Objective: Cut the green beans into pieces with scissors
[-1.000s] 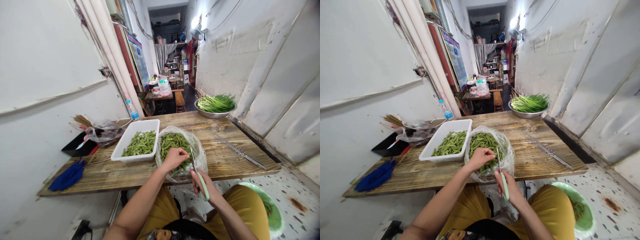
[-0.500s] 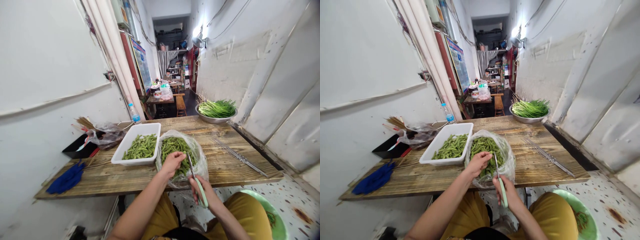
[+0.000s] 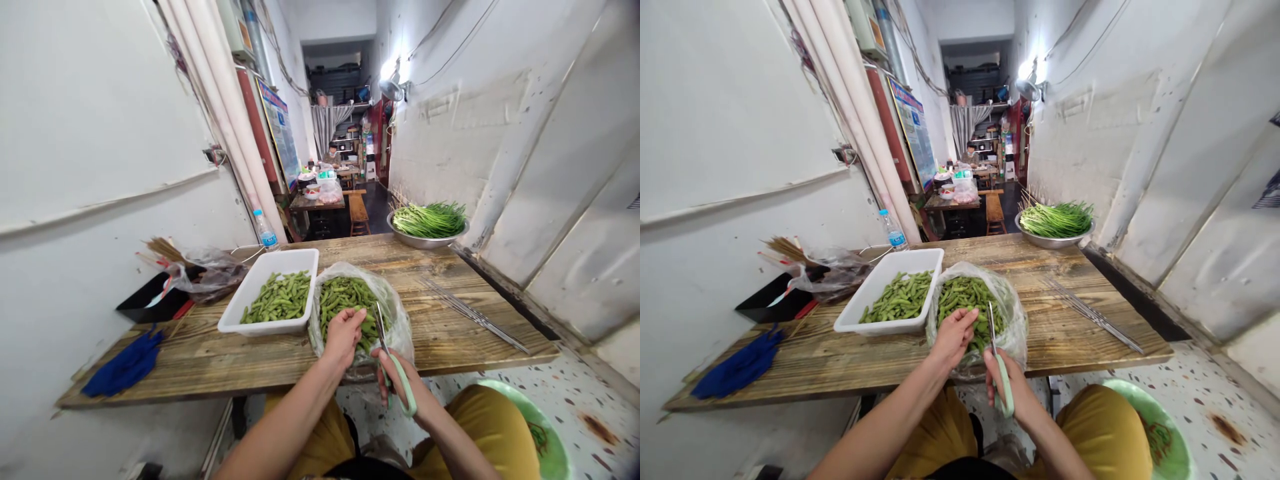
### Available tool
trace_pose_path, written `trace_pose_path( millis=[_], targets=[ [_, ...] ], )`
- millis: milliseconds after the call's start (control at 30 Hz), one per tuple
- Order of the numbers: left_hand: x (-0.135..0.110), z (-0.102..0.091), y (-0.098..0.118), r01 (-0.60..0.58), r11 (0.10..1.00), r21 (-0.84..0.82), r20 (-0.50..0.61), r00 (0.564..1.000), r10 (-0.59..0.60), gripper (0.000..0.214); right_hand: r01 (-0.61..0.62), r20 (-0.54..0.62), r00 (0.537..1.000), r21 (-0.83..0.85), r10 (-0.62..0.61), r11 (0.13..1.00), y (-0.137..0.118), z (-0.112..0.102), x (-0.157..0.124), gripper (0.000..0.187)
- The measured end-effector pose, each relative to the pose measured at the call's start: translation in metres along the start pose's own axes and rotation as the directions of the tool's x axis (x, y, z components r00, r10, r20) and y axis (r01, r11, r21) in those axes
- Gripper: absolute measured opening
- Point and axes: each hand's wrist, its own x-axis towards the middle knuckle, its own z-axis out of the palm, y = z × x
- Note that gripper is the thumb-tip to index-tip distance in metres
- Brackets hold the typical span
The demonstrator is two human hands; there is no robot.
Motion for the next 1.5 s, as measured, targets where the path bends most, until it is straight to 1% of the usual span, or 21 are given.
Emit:
trace_pose_path(
  millis=[233, 467, 533, 567, 600, 633, 667, 700, 733, 767, 800, 833, 900, 933, 967, 1033, 1167, 1233, 1333, 1433, 1500],
  targets=[
    [-0.003, 0.001, 0.002, -0.019, 1.000, -0.024, -0.025, 1.000, 0.018, 0.046, 0.017, 0.020, 1.000, -0.013, -0.016, 1.000, -0.005, 0.003, 0.000, 0.040],
    [-0.009, 0.000, -0.009, 0.023, 0.999, -0.024, -0.015, 1.000, -0.023, 0.046, -0.057, -0.009, 0.998, 0.048, 0.058, 0.997, -0.002, 0.005, 0.005, 0.039],
    [-0.002, -0.006, -0.002, -0.010, 1.000, 0.007, -0.050, 0.999, 0.011, 0.043, -0.076, -0.009, 0.997, 0.045, 0.076, 0.996, -0.002, 0.004, 0.006, 0.040],
    [0.004, -0.012, 0.007, -0.061, 0.997, 0.048, -0.095, 0.993, 0.065, 0.040, -0.082, -0.008, 0.997, 0.043, 0.083, 0.996, -0.002, 0.003, 0.006, 0.040],
    [0.011, -0.021, 0.019, -0.134, 0.984, 0.120, -0.158, 0.976, 0.152, 0.036, -0.089, -0.006, 0.996, 0.042, 0.089, 0.995, -0.002, 0.001, 0.006, 0.042],
    [0.019, -0.031, 0.035, -0.219, 0.949, 0.225, -0.223, 0.937, 0.269, 0.032, -0.092, -0.006, 0.996, 0.042, 0.093, 0.995, -0.002, -0.002, 0.005, 0.043],
    [0.026, -0.042, 0.052, -0.289, 0.883, 0.369, -0.279, 0.872, 0.402, 0.028, -0.093, -0.003, 0.996, 0.040, 0.093, 0.995, -0.001, -0.004, 0.004, 0.044],
    [0.033, -0.055, 0.070, -0.345, 0.767, 0.541, -0.299, 0.773, 0.559, 0.025, -0.091, -0.006, 0.996, 0.038, 0.092, 0.995, 0.000, -0.007, 0.003, 0.045],
    [0.039, -0.067, 0.087, -0.351, 0.615, 0.706, -0.268, 0.672, 0.691, 0.023, -0.088, -0.015, 0.996, 0.038, 0.088, 0.995, 0.001, -0.010, 0.002, 0.045],
    [0.045, -0.079, 0.101, -0.292, 0.451, 0.844, -0.195, 0.616, 0.764, 0.024, -0.088, -0.025, 0.996, 0.043, 0.089, 0.995, 0.002, -0.013, 0.001, 0.045],
    [0.049, -0.090, 0.112, -0.229, 0.267, 0.936, -0.070, 0.623, 0.779, 0.027, -0.090, -0.038, 0.995, 0.050, 0.092, 0.995, 0.002, -0.015, -0.001, 0.045],
    [0.053, -0.099, 0.119, -0.192, 0.067, 0.979, 0.079, 0.662, 0.745, 0.029, -0.090, -0.052, 0.994, 0.057, 0.093, 0.994, 0.003, -0.017, -0.002, 0.045],
    [0.059, -0.112, 0.121, -0.233, -0.269, 0.935, 0.346, 0.768, 0.539, 0.032, -0.087, -0.074, 0.993, 0.069, 0.092, 0.994, 0.003, -0.019, -0.004, 0.044],
    [0.062, -0.118, 0.118, -0.291, -0.371, 0.882, 0.437, 0.801, 0.410, 0.032, -0.087, -0.077, 0.993, 0.073, 0.093, 0.993, 0.003, -0.019, -0.004, 0.043],
    [0.066, -0.123, 0.113, -0.345, -0.426, 0.837, 0.491, 0.817, 0.303, 0.032, -0.091, -0.077, 0.992, 0.077, 0.097, 0.993, 0.004, -0.019, -0.004, 0.043],
    [0.074, -0.133, 0.103, -0.389, -0.458, 0.800, 0.519, 0.830, 0.202, 0.032, -0.104, -0.069, 0.992, 0.083, 0.110, 0.991, 0.007, -0.019, -0.003, 0.043],
    [0.096, -0.154, 0.098, -0.236, -0.431, 0.871, 0.385, 0.872, 0.301, 0.033, -0.132, -0.059, 0.989, 0.081, 0.137, 0.988, 0.022, -0.019, 0.003, 0.045],
    [0.111, -0.163, 0.104, -0.133, -0.362, 0.923, 0.270, 0.893, 0.360, 0.034, -0.152, -0.064, 0.986, 0.062, 0.155, 0.987, 0.030, -0.020, 0.006, 0.046],
    [0.131, -0.175, 0.121, -0.023, -0.262, 0.965, 0.135, 0.898, 0.418, 0.036, -0.197, -0.068, 0.978, 0.039, 0.199, 0.980, 0.036, -0.020, 0.010, 0.046],
    [0.142, -0.184, 0.137, 0.001, -0.221, 0.975, 0.100, 0.890, 0.445, 0.044, -0.236, -0.055, 0.970, 0.029, 0.237, 0.971, 0.031, -0.021, 0.008, 0.049],
    [0.140, -0.188, 0.141, -0.021, -0.203, 0.979, 0.113, 0.883, 0.456, 0.047, -0.225, -0.063, 0.972, 0.033, 0.227, 0.974, 0.025, -0.023, 0.006, 0.051]
  ],
)
